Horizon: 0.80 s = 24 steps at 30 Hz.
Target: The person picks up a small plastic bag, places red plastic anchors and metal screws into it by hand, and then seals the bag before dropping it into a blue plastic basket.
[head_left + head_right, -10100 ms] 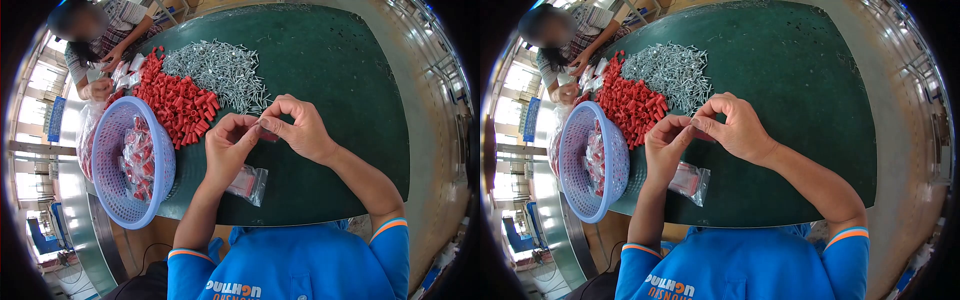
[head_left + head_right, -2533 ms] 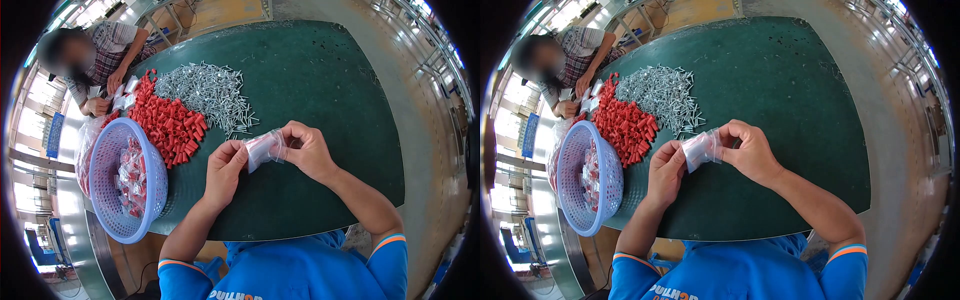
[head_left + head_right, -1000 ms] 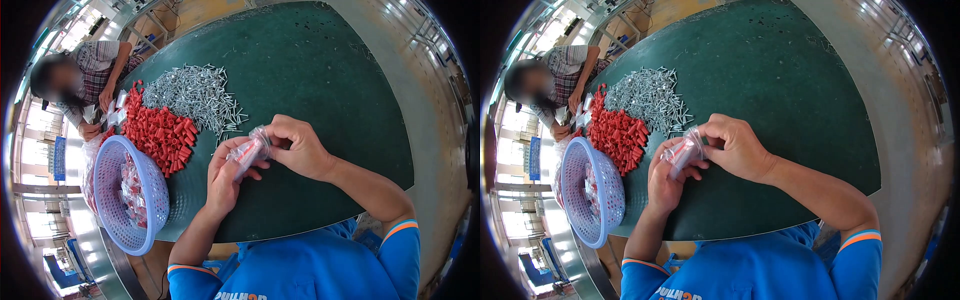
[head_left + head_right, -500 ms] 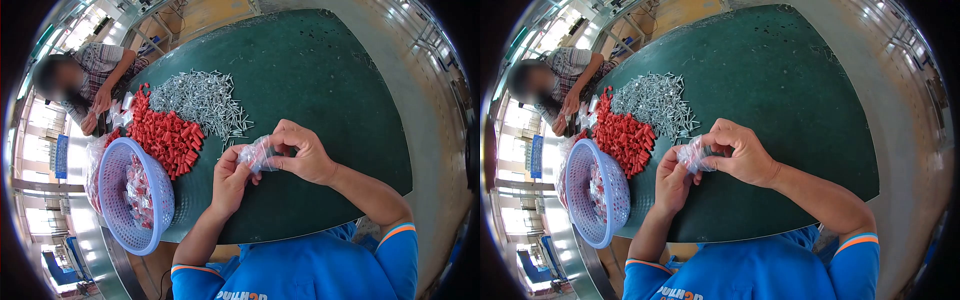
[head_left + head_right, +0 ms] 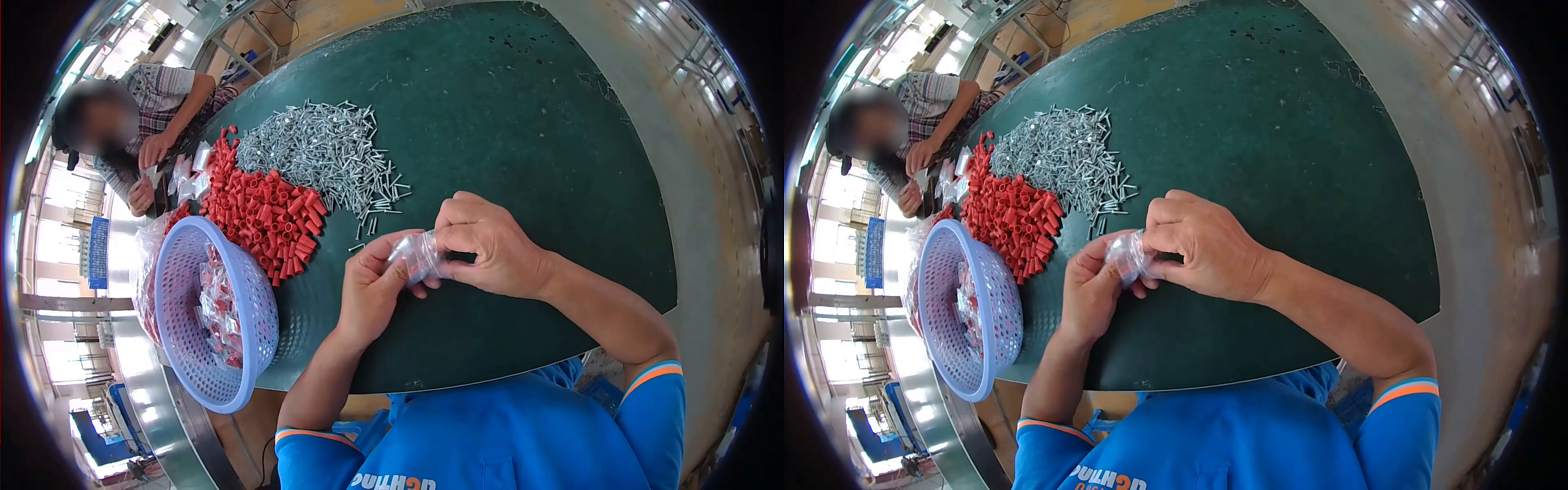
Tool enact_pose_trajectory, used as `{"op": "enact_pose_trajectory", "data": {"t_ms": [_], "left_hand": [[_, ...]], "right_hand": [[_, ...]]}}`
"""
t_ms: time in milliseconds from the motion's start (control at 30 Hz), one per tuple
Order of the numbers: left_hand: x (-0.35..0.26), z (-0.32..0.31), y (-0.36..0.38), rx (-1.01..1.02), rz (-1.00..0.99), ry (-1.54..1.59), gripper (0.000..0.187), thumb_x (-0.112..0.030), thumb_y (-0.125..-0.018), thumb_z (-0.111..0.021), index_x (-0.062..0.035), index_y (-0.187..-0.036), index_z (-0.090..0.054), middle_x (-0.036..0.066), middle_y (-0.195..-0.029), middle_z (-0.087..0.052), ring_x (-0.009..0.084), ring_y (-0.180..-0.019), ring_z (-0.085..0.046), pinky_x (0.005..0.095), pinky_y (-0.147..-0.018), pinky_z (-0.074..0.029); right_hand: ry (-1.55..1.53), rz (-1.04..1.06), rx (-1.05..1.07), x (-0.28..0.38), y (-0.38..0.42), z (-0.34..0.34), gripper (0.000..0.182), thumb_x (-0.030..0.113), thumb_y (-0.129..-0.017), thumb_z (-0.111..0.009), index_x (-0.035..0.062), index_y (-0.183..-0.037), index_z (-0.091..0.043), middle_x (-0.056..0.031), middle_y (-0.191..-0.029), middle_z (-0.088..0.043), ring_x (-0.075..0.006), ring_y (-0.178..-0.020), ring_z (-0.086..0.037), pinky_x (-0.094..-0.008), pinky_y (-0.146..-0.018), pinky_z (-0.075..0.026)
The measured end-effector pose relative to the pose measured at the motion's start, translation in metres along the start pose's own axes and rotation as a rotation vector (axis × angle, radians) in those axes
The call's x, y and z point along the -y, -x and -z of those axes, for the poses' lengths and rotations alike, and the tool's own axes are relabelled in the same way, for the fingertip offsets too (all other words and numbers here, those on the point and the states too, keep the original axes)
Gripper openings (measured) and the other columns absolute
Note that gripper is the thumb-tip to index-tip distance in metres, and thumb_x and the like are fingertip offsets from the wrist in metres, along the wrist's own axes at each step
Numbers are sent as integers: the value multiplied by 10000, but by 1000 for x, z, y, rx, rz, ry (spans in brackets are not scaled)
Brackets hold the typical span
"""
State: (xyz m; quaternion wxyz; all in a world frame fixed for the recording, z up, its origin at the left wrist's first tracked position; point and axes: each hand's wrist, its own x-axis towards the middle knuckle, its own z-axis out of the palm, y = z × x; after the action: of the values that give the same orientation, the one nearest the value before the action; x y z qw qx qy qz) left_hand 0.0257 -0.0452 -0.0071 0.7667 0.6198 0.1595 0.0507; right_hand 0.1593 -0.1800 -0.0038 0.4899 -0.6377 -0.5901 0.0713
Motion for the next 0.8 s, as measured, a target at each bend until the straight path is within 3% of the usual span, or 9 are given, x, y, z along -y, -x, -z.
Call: {"op": "enact_pose_trajectory", "data": {"t_ms": [133,333,367,467,600,700,800], "left_hand": [[-1,-2,1,-18,-16,-15,257,-92,-892,-500,36,-1114,-522,98,-884,-632,135,-650,-607,222,-536,-477],[-4,3,0,8,29,58,254,-75,-906,-484,34,-1134,-514,83,-863,-616,109,-602,-583,214,-505,-471],[-3,4,0,1,51,82,259,-96,-912,-477,31,-1135,-511,86,-870,-616,112,-600,-583,214,-500,-469],[-6,4,0,0,55,143,256,-135,-927,-451,23,-1119,-514,89,-879,-616,121,-597,-585,218,-490,-465],[-10,7,-1,-57,56,226,245,-198,-937,-443,0,-1047,-536,91,-816,-617,140,-559,-582,224,-447,-434],[-10,17,-1,-30,86,287,235,-186,-939,-430,1,-1042,-528,92,-851,-614,140,-585,-593,226,-463,-447],[-18,19,3,29,162,319,236,-178,-944,-410,5,-1040,-524,91,-874,-613,135,-599,-599,223,-474,-458]], "right_hand": [[29,-30,95,-4,-1,8,155,101,-612,-720,63,-677,-585,-32,-684,-496,-211,-697,-495,-330,-610,-421],[-179,-241,164,-7,-8,28,136,112,-631,-735,38,-665,-625,-38,-628,-503,-177,-623,-484,-304,-569,-388],[-203,-251,154,-7,-7,28,146,105,-637,-762,44,-667,-632,-4,-621,-494,-122,-615,-457,-273,-557,-361],[-316,-330,109,-8,-8,31,119,103,-666,-758,48,-723,-669,10,-626,-491,-84,-604,-443,-253,-561,-359],[-276,-388,99,-4,-10,47,141,134,-700,-753,24,-733,-671,22,-636,-508,-79,-598,-476,-236,-544,-364],[-611,-456,-86,-6,-8,54,196,168,-731,-745,-6,-739,-654,13,-708,-590,-56,-608,-486,-190,-565,-376],[-638,-577,-28,0,-11,59,198,194,-733,-744,18,-747,-655,7,-674,-591,-50,-599,-478,-189,-566,-382]]}}
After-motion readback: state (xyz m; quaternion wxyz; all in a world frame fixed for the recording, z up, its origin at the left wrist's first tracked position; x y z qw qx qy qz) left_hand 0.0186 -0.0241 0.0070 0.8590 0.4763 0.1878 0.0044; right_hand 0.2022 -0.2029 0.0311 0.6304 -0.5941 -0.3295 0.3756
